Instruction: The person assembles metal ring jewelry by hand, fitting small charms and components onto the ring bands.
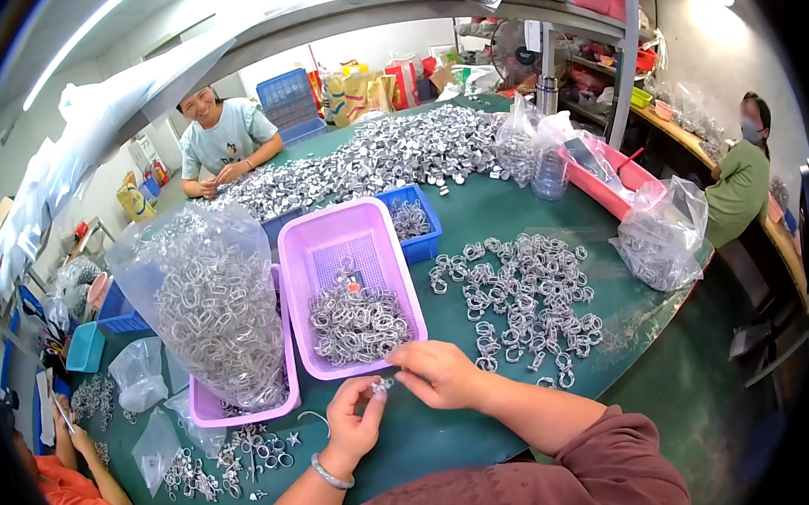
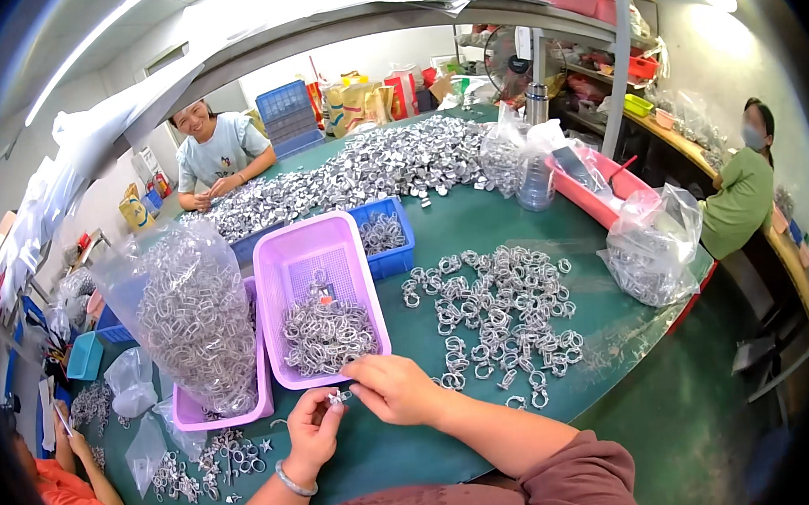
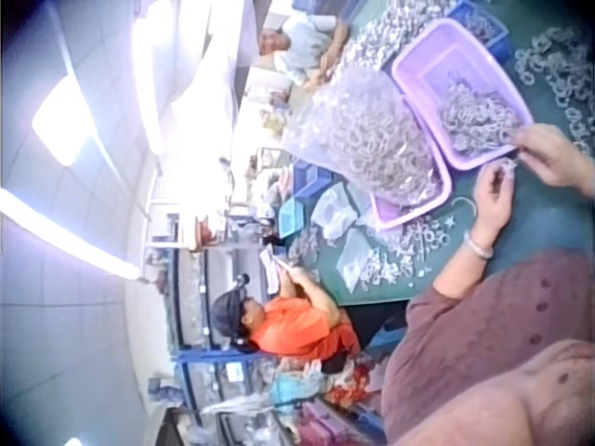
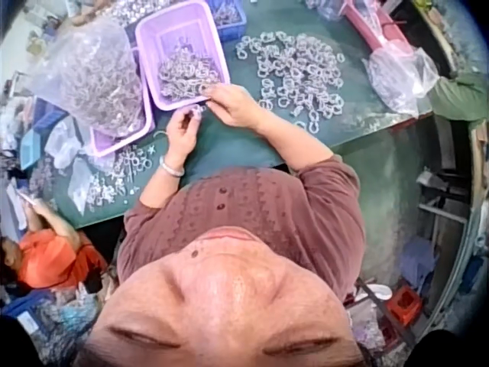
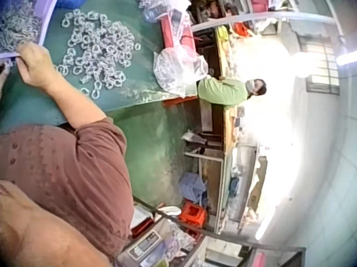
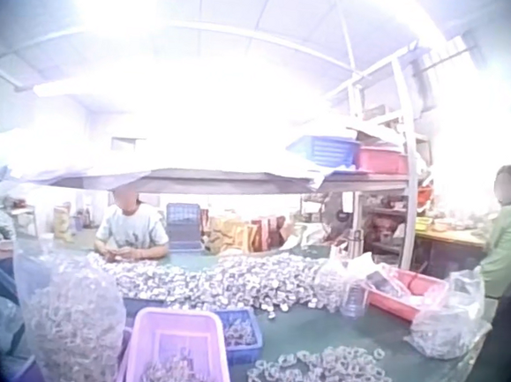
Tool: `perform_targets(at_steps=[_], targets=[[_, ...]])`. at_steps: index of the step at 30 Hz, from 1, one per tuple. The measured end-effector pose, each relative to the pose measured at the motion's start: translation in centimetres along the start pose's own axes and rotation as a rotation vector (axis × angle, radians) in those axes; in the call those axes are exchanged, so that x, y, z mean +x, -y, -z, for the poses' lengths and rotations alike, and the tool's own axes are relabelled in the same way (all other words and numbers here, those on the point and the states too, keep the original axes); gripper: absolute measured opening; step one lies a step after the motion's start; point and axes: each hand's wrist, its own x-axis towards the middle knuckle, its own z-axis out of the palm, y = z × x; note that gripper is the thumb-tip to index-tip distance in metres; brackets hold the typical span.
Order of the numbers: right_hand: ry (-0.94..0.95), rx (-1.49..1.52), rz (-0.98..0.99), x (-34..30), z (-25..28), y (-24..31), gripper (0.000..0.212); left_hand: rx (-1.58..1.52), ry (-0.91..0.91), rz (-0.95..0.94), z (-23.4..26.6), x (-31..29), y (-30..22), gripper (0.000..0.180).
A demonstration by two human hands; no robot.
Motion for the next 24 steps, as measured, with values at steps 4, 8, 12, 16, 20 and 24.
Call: perform_targets(at_steps=[4,8,12,16,20,24], targets=[[0.087,0.051,0.029,-0.9,-0.8,-0.1,0.023,-0.022,0.011,-0.015,-0.4,0.1,-0.4,0.019],[0.133,0.103,-0.009,-1.1,-1.2,0.1,0.02,-0.004,0.021,-0.035,-0.3,0.2,-0.2,0.02],[0.105,0.09,-0.004,-1.2,-1.3,-0.2,0.019,0.006,0.016,-0.01,-0.5,0.3,-0.4,0.022],[0.115,0.086,-0.016,-1.2,-1.4,0.0,0.017,-0.093,-0.02,0.018,-0.5,0.1,0.2,0.027],[0.094,0.094,-0.012,-1.3,-1.5,-0.3,0.016,-0.248,-0.043,0.046,-1.0,0.2,-0.2,0.032],[0.079,0.099,-0.018,-1.4,-1.4,-0.3,0.017,-0.089,0.002,0.018,-0.7,0.3,0.0,0.025]])
